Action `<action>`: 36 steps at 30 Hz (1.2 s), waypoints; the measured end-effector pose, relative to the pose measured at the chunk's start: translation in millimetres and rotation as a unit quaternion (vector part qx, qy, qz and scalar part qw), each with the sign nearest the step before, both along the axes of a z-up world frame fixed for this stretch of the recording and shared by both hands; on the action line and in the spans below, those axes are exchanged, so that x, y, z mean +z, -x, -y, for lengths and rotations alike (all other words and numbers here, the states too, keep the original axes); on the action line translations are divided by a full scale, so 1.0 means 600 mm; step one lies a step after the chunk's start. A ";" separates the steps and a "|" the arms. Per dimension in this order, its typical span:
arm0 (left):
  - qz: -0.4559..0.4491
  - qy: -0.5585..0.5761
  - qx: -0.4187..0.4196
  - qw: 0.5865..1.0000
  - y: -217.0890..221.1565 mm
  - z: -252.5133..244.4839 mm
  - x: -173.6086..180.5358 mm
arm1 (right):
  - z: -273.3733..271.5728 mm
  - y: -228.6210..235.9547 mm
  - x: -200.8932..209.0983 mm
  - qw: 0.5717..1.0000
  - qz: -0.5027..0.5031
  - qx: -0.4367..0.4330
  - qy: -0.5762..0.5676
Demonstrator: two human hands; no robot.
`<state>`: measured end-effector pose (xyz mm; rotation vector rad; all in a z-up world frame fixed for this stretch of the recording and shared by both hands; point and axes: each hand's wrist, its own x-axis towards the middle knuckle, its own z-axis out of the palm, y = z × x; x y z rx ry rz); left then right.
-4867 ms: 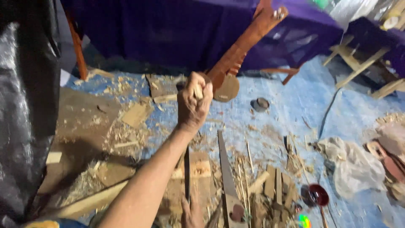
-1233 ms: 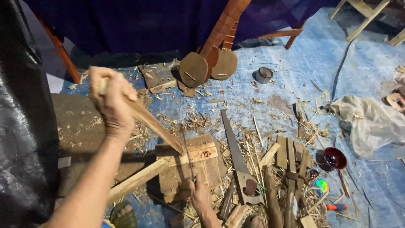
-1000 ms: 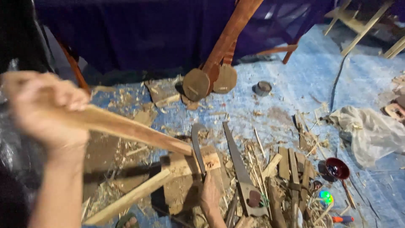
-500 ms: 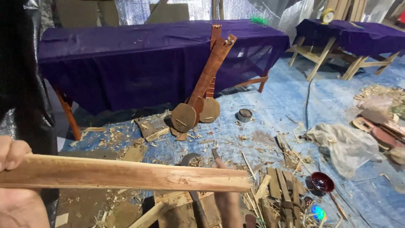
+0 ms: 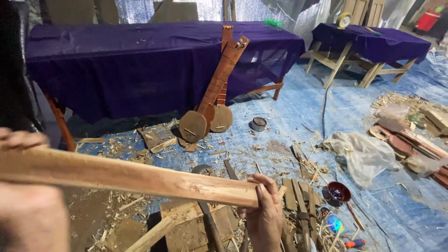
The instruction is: Shaping and smoothing a wooden instrument component by scraping it with a hand-held metal blade on a workshop floor.
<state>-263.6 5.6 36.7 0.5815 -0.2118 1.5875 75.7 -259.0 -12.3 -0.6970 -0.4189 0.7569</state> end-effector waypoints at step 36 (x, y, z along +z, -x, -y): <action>-0.248 -0.028 0.184 0.951 -0.188 0.183 0.139 | -0.096 0.054 -0.211 0.903 -0.359 0.217 0.096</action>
